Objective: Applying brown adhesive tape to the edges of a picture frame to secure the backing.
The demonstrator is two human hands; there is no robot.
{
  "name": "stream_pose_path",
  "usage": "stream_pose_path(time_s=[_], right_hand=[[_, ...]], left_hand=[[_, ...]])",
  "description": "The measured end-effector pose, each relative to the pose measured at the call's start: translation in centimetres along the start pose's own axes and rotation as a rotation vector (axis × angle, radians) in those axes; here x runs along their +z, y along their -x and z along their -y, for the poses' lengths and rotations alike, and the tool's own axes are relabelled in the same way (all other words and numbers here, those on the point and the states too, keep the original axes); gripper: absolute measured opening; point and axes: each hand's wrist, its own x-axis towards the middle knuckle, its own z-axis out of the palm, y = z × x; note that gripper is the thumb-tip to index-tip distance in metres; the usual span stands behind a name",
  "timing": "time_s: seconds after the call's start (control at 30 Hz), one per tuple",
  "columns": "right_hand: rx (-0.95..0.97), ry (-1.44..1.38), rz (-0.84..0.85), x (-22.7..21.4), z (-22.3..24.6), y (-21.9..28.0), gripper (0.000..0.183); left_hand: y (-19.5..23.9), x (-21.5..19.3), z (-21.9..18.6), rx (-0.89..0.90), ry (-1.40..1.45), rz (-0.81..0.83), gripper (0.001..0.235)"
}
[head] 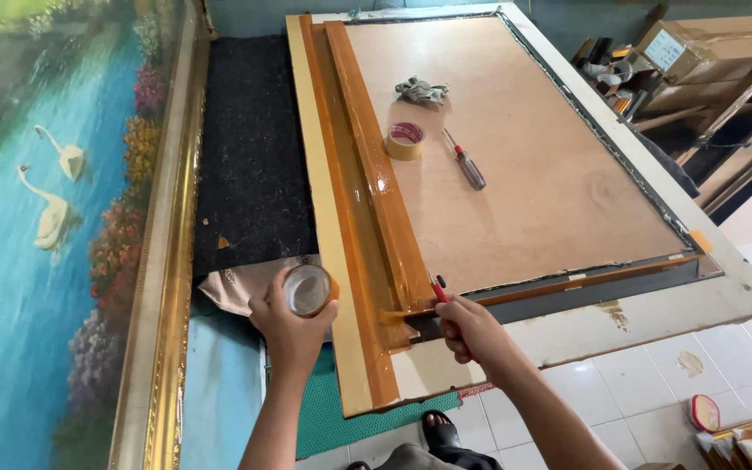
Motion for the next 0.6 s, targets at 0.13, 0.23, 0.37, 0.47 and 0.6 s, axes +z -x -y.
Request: stream_pose_path(time_s=[0.13, 0.23, 0.37, 0.47, 0.6], right_hand=[[-0.013, 0.086, 0.004, -1.8, 1.9, -1.1, 0.034], [-0.006, 0.089, -0.031, -3.1, 2.9, -2.2, 0.039], [-0.017, 0.434, -0.155, -5.8, 3.5, -5.0, 0.046], [-0.078, 0.740, -0.211, -7.7, 4.5, -6.3, 0.047], [-0.181, 1.008, -0.251, -9.0, 5.3, -7.9, 0.041]], left_hand=[[-1.4, 4.5, -1.7, 0.084, -0.008, 0.076, 0.083], [-2.8, 8.1, -2.8, 0.180, -0.006, 0.118, 0.083], [-4.2, 11.3, -5.4, 0.230, -0.245, 0.275, 0.081], [-5.3, 14.2, -5.6, 0.286, -0.347, 0.313, 0.083], [-6.1, 16.7, -5.5, 0.287, -0.421, 0.423, 0.086]])
